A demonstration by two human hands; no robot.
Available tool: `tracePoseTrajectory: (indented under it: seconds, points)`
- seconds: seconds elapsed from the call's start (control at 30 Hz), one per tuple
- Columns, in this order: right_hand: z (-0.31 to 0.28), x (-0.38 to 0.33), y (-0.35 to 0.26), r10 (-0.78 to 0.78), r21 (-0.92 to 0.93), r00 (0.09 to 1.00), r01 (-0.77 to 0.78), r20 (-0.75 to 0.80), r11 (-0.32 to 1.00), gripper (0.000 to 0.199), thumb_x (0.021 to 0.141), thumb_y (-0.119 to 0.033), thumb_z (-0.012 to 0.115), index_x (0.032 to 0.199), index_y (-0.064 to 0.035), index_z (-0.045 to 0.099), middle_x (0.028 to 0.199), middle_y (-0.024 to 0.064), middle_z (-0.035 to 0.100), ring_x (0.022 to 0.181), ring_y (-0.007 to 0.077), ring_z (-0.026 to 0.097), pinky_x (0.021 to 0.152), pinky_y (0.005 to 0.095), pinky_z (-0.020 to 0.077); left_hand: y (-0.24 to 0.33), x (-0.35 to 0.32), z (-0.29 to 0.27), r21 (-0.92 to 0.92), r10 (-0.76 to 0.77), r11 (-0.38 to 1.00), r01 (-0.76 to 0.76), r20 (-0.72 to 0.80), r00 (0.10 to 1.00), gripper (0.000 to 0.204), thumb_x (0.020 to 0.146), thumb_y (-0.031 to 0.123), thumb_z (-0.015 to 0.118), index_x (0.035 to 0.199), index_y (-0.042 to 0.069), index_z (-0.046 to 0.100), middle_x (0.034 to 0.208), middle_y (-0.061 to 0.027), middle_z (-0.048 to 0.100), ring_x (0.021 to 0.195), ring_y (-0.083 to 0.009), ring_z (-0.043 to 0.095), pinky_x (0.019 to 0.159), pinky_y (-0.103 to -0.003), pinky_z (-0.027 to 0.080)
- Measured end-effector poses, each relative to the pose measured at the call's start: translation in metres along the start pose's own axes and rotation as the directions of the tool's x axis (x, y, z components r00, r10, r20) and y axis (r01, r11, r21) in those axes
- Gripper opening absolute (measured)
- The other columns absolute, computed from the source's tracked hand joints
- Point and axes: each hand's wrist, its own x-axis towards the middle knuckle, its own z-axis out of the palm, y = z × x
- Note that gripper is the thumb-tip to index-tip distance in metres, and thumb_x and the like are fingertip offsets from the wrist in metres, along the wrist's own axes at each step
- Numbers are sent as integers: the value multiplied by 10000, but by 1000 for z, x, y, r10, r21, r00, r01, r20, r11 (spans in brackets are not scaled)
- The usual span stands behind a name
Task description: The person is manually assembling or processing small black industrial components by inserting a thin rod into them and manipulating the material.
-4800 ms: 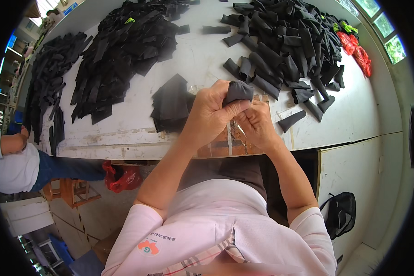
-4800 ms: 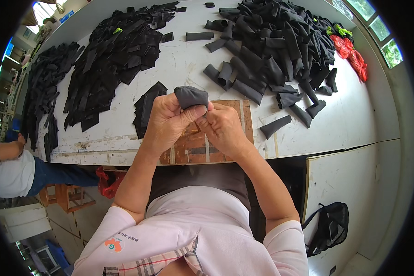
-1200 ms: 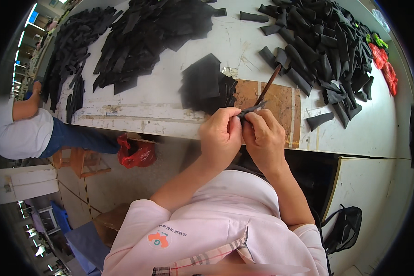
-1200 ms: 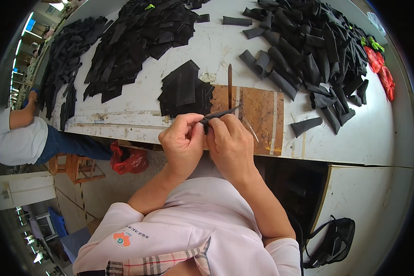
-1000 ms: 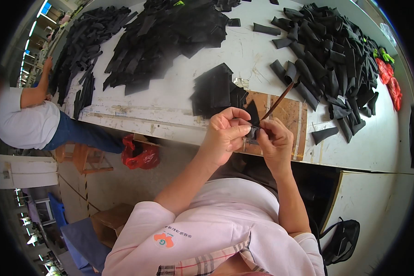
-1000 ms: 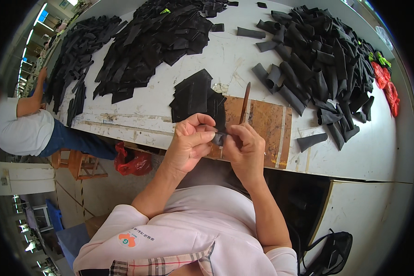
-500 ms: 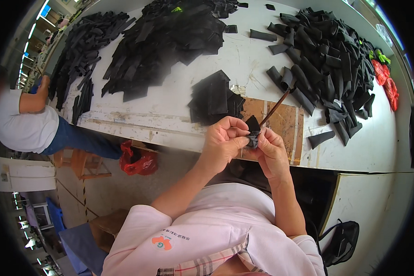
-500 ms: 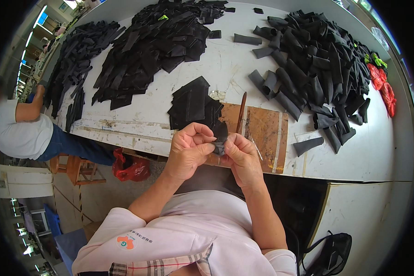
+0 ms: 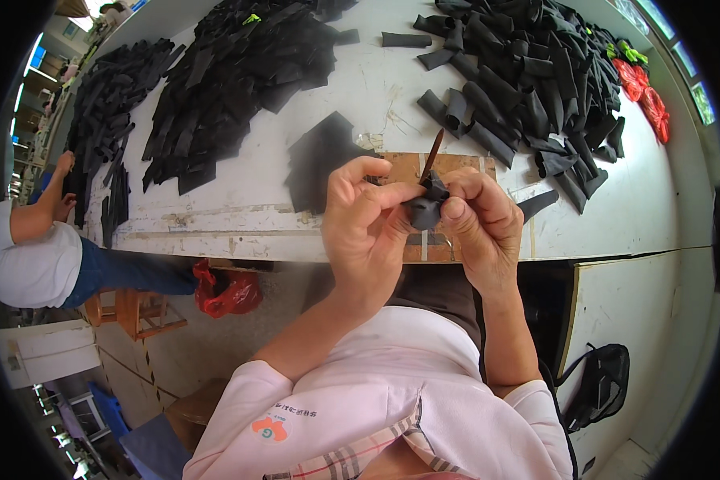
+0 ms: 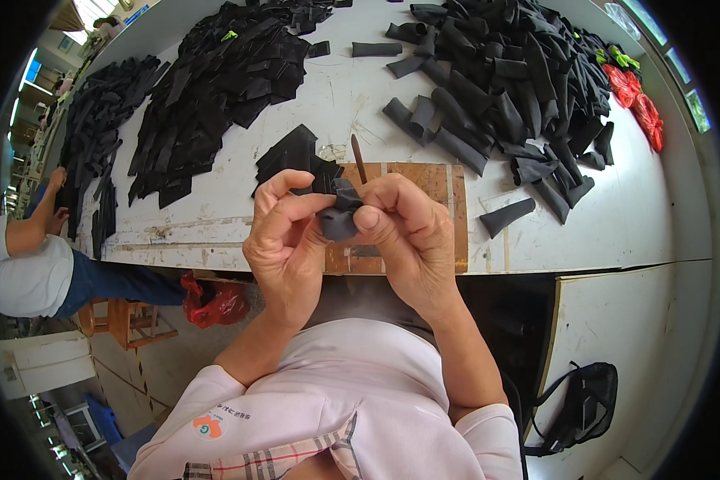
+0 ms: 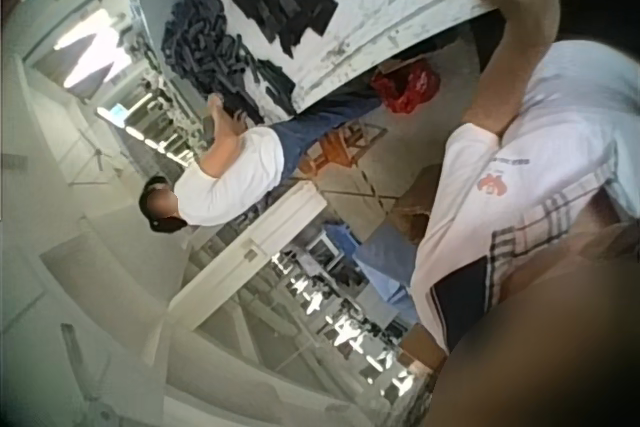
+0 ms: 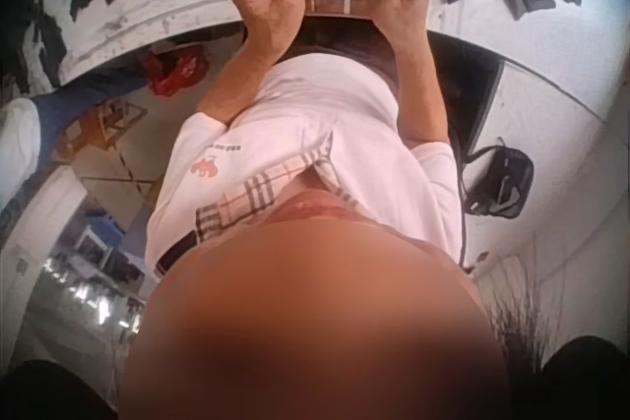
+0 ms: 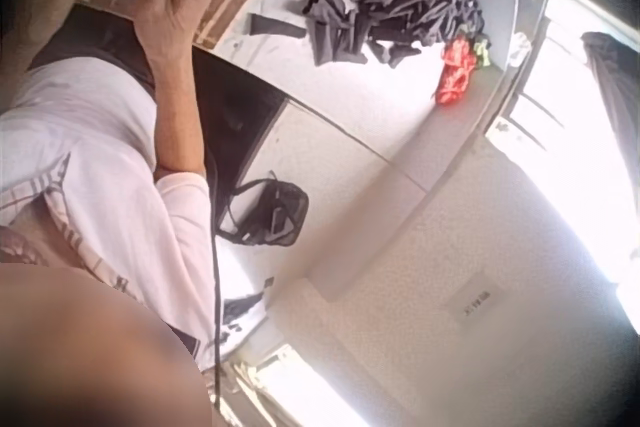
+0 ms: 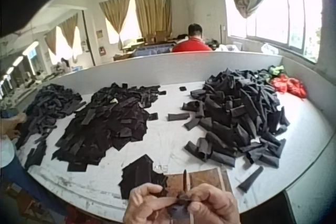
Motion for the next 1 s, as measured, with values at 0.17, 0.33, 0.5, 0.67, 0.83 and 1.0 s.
tracePoseTrajectory:
  seconds: [0.17,0.33,0.5,0.67,0.83,1.0]
  points:
    - [-5,18,-21,147,-45,989,-147,-6,988,195,853,-159,544,728,-12,515,609,-37,471,570,27,398,474,178,328,11,22,-4,-691,-344,594,412,245,907,142,796,-18,556,932,0,521,798,-63,579,557,-41,476,426,-163,346]
    - [-6,46,-54,228,164,964,-249,137,954,251,850,-219,551,711,-11,536,606,-61,456,554,13,355,477,174,283,22,60,-13,-737,-40,-21,675,676,736,304,781,-46,527,1066,-11,427,852,-82,571,526,-52,468,392,-161,314]
    - [-10,63,-42,317,167,928,-350,195,922,265,836,-260,569,717,-24,556,595,-57,434,556,19,348,475,176,280,16,67,-12,-765,43,-80,639,638,769,338,879,107,392,1183,-39,385,787,-54,573,406,-18,359,356,-143,262]
    - [-28,43,36,564,343,792,-610,233,715,254,834,-265,568,698,-51,550,619,-39,428,558,40,362,483,181,297,-57,39,2,-682,-340,-264,682,727,596,303,870,96,412,1146,-24,447,761,-67,590,345,-17,282,331,-149,207]
    - [-26,56,32,558,331,791,-611,250,719,240,832,-257,570,708,-52,551,629,-36,437,572,42,379,493,182,314,-49,46,0,-674,-325,-466,573,733,598,308,867,63,392,1159,-18,445,827,-111,603,322,-21,277,319,-152,208]
    - [-27,61,41,513,83,788,-568,340,819,259,835,-275,563,715,-46,551,623,-36,443,573,47,387,497,184,332,-64,36,-5,-626,-194,-597,501,719,667,351,865,24,363,1213,-15,384,948,-153,589,335,-21,358,321,-157,265]
